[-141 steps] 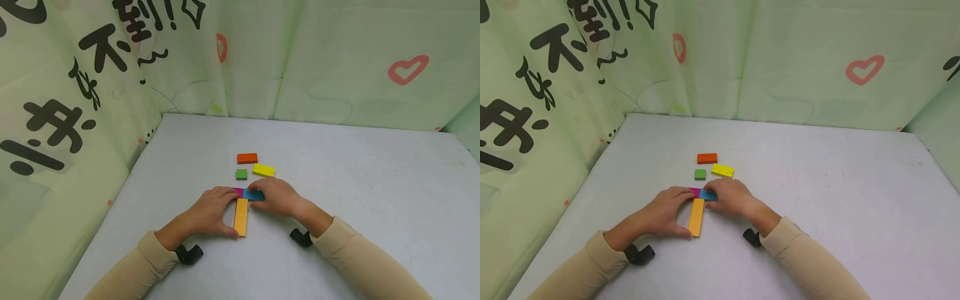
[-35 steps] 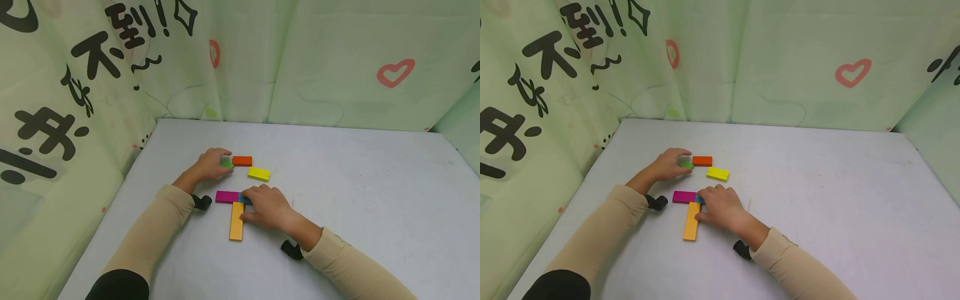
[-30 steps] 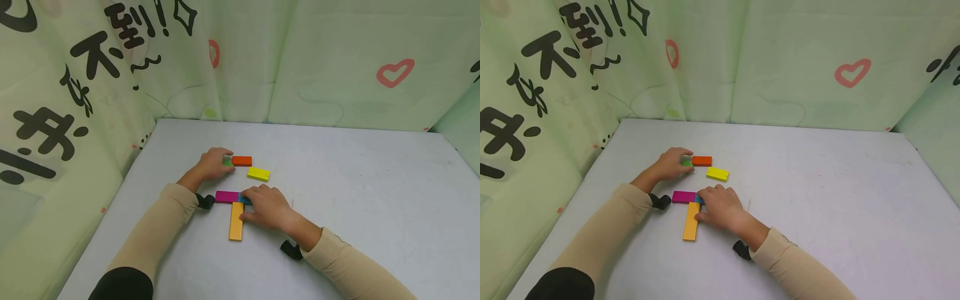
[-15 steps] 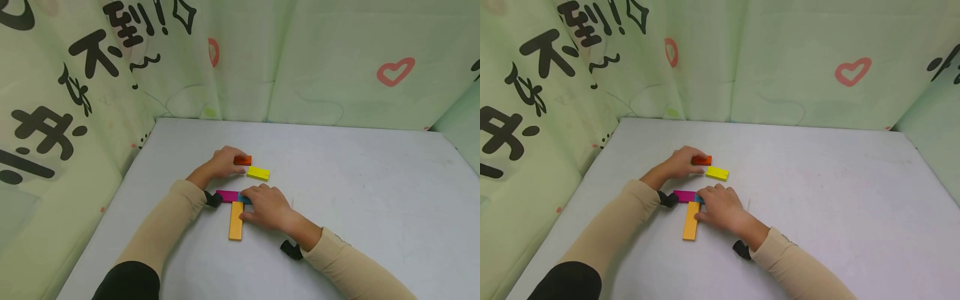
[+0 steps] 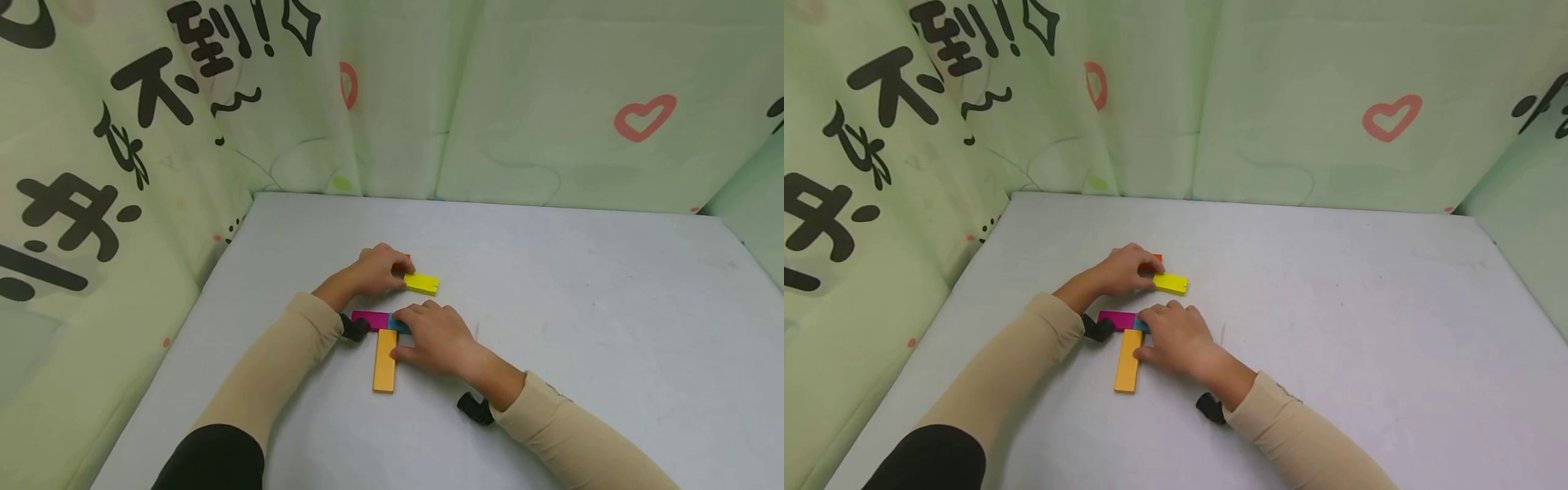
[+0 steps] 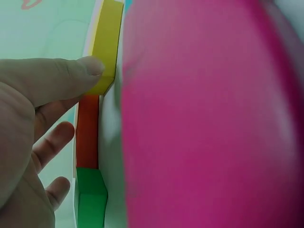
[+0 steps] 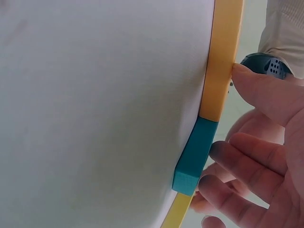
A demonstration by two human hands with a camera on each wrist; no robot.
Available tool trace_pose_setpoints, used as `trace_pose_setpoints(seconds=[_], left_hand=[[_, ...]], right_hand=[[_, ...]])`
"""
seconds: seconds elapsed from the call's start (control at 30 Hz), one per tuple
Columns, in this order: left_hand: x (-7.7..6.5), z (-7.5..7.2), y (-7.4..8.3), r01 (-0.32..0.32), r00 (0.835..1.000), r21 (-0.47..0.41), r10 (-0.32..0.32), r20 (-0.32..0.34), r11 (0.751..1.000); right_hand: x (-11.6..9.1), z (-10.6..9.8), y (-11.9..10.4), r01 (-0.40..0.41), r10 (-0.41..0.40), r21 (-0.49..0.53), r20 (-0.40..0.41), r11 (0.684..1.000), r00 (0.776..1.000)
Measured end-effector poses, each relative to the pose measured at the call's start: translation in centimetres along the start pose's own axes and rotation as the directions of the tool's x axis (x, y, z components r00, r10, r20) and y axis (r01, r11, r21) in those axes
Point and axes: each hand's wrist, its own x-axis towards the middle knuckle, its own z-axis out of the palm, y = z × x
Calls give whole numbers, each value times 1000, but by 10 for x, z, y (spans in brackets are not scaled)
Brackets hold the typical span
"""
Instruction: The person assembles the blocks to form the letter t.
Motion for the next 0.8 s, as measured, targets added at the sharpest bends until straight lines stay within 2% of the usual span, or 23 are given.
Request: trace_pose_setpoints(seconds=[0.27, 0.5, 0.63, 0.8], left_hand=[[-9, -5, -3, 65, 997, 19, -65, -38, 998], [-16, -3, -10, 99, 992, 53, -94, -89, 994], [-21, -3, -11, 134, 988, 70, -128, -86, 989], [-26, -3, -10, 145, 987, 76, -139, -78, 987]], right_hand=[[0, 0, -1, -12, 12, 0, 12, 1000, 1000], [1, 1, -1, -8, 8, -6, 5, 1000, 1000], [1, 2, -1, -8, 8, -12, 5, 1000, 1000], [1, 2, -1, -9, 9, -12, -2, 1000, 1000]])
